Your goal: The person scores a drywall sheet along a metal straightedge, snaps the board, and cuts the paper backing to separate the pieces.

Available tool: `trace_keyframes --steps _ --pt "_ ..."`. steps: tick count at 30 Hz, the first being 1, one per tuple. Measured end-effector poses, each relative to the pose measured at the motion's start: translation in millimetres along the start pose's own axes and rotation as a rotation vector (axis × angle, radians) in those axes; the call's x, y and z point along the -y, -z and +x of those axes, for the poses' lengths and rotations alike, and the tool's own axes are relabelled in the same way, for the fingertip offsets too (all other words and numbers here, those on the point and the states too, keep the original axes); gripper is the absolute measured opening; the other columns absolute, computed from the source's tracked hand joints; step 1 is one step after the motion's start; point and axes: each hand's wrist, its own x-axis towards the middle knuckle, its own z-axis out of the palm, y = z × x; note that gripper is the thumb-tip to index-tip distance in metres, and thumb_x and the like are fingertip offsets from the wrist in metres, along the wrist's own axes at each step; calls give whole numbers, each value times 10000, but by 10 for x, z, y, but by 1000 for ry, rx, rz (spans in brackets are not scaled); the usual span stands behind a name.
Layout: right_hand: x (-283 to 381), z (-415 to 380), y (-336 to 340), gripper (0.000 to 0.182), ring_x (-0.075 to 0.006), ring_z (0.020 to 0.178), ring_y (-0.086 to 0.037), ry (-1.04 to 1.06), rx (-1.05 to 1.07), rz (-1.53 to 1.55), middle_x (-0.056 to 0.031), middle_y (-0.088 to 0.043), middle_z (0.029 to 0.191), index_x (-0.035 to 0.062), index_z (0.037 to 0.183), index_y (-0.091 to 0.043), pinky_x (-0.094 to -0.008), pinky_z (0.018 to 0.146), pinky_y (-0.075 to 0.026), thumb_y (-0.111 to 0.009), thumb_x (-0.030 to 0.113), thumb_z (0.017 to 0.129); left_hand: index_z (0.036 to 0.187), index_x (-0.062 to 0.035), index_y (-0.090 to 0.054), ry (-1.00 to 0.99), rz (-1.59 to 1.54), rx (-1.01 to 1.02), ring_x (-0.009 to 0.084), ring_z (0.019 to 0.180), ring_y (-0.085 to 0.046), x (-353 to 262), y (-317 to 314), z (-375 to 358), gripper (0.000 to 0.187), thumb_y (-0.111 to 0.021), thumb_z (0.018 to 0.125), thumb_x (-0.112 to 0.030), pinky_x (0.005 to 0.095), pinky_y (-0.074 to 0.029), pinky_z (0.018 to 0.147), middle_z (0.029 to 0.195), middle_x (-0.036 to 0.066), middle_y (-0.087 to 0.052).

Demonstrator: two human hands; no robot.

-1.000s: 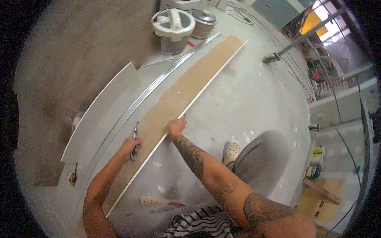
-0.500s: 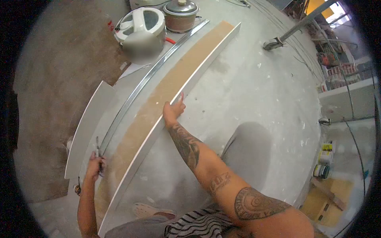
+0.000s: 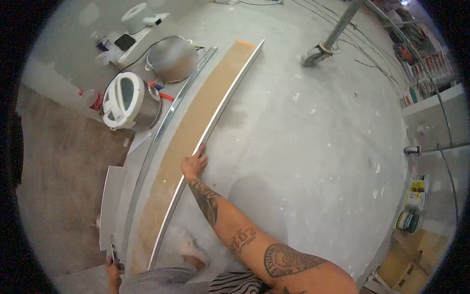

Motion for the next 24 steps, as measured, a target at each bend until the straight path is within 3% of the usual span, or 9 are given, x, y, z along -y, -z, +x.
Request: trace_keyframes --steps 2,6,10,12,15,17,18,20,24 --pt "43 170 66 917 -445 1183 -346 38 -15 -7 -265 -326 1261 122 1496 -74 -513 1061 -259 -590 135 739 1206 -53 -505 -58 59 53 96 559 -505 102 -229 271 356 -476 851 -37 250 -441 480 842 50 -553" --pt "12 645 140 822 -427 1231 -330 197 -206 78 -259 -316 1333 116 1489 -162 -514 1062 -275 -555 128 768 1334 -90 -400 -285 -67 267 101 675 -525 -655 -1341 572 401 -459 941 -38 242 -460 564 986 70 -541" --pt "-26 898 191 786 -416 1253 -322 197 -227 159 -251 -322 1356 70 1475 -185 -490 1090 -241 -509 37 759 1328 -39 -406 -420 -54 441 144 819 -553 -1860 -2700 1128 489 -476 846 -3 275 -479 672 1120 88 -546" --pt "-108 925 107 755 -426 1252 -316 331 -232 244 -262 -304 1375 -1 1460 -168 -496 1092 -225 -464 -11 766 1336 -63 -419 -667 -21 517 109 735 -540 -2409 -3625 1596 550 -475 794 8 240 -452 592 1058 88 -565" --pt "-6 896 120 715 -433 1262 -304 383 -233 220 -284 -292 1380 -53 1443 -155 -503 1094 -215 -460 -6 798 1335 -91 -423 -711 -65 800 130 638 -551 -3369 -5080 1933 514 -499 830 -30 275 -448 567 997 110 -595" --pt "78 845 178 712 -432 1286 -281 347 -209 223 -292 -288 1386 -72 1439 -149 -484 1110 -196 -448 2 797 1316 -89 -440 -823 9 844 152 610 -555 -3935 -5983 1982 469 -488 851 -41 307 -463 571 947 128 -599" --pt "90 855 193 711 -430 1310 -258 328 -170 234 -300 -284 1391 -90 1436 -144 -465 1126 -178 -436 10 795 1306 -83 -449 -1097 -1 759 239 684 -615 -4102 -6499 2114 456 -497 854 -51 376 -494 653 967 171 -626" --pt "-7 859 123 712 -431 1286 -283 341 -196 187 -296 -288 1386 -67 1441 -147 -479 1110 -202 -466 26 811 1293 -70 -479 -1188 37 696 381 983 -603 -4483 -7358 2250 434 -505 861 -86 424 -469 865 1098 246 -609" --pt "49 874 105 726 -433 1257 -314 309 -177 78 -282 -276 1398 -44 1447 -148 -491 1097 -229 -493 19 812 1285 -62 -508 -1243 83 589 405 1091 -559 -5198 -8268 1988 419 -476 868 -90 443 -450 924 1165 258 -587"
